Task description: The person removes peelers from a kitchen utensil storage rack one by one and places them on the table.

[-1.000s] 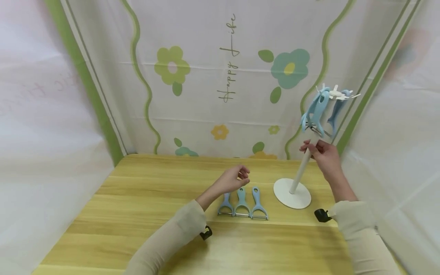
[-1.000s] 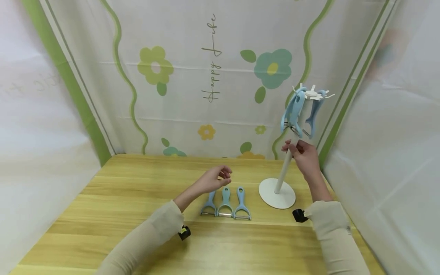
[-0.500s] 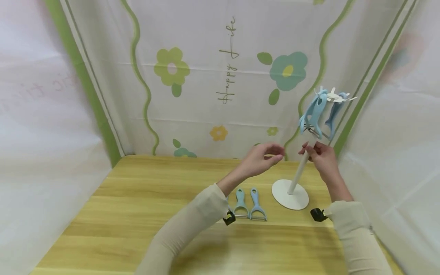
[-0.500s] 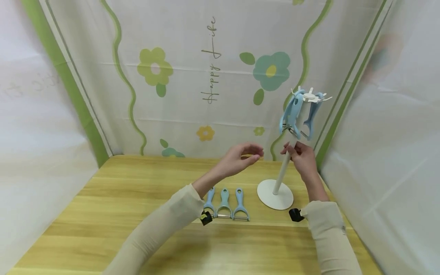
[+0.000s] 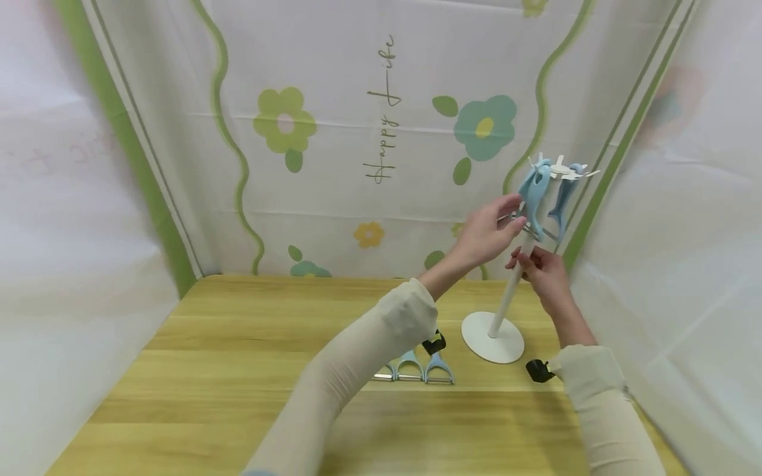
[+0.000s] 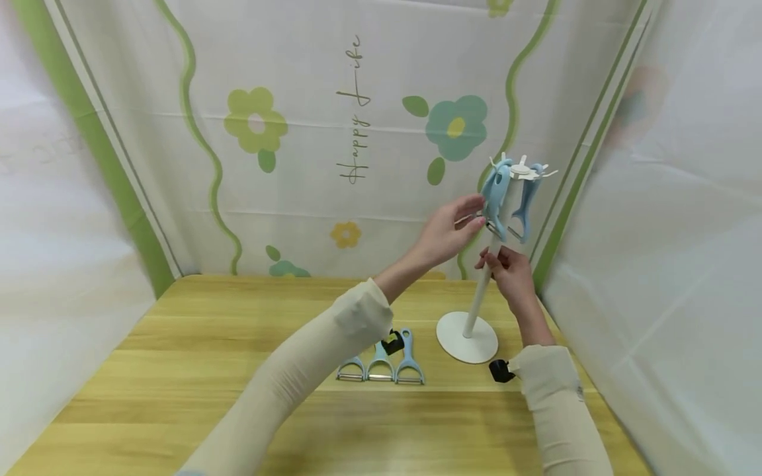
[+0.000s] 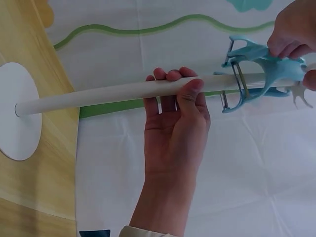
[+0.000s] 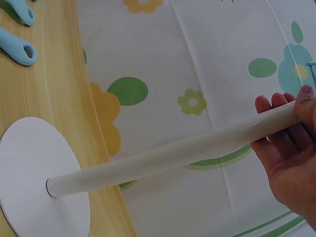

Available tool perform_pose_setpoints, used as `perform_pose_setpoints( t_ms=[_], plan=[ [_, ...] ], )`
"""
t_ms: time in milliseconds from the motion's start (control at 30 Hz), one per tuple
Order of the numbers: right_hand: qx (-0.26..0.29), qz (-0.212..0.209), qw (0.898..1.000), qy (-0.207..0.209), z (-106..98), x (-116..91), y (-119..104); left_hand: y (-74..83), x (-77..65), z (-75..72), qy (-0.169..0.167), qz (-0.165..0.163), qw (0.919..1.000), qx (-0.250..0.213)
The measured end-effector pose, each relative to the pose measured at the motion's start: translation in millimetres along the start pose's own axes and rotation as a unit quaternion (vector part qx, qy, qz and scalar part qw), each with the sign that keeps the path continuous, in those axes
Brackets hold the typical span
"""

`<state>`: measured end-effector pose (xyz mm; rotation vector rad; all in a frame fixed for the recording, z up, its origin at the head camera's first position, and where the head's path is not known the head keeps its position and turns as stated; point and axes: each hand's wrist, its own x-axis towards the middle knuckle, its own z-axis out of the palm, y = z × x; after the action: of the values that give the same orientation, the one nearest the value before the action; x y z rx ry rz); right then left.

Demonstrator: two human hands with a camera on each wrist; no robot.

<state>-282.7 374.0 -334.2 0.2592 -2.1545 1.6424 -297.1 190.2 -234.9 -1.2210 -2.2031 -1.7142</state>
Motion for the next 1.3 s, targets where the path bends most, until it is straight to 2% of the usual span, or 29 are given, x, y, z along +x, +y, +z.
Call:
perform_pose_setpoints(
  t_ms=[233, 367, 533, 667, 833, 933, 1300],
  plan=[
    [0.038, -0.005, 0.999, -0.015, 2.9, 2.7, 2.5, 5.5, 21.9, 5.5, 0.023, -0.026, 0.9973, 0.064],
    [0.045, -0.008, 0.999, -0.015, 3.2, 4.6, 3.4, 8.4, 27.9, 8.1, 0.047, -0.046, 0.9966, 0.050],
    [0.036, -0.016, 0.999, -0.011, 2.3, 6.4, 3.3, 13.8, 32.2, 7.8, 0.066, -0.054, 0.9956, 0.038],
    [0.025, -0.003, 1.000, -0.011, 2.2, 5.4, 1.8, 14.2, 35.6, 3.4, 0.059, -0.046, 0.9967, 0.032],
    [0.003, 0.026, 1.000, -0.004, 2.9, 3.5, 3.5, 12.6, 38.1, -2.2, 0.042, -0.052, 0.9977, -0.003],
    [0.011, 0.035, 0.999, -0.005, 2.6, 3.3, 6.1, 12.8, 38.1, -4.7, 0.036, -0.056, 0.9975, -0.022],
    [0.025, 0.015, 1.000, -0.009, -2.3, -0.5, 3.5, 25.7, 32.7, -11.5, 0.031, -0.054, 0.9977, -0.029]
  ],
)
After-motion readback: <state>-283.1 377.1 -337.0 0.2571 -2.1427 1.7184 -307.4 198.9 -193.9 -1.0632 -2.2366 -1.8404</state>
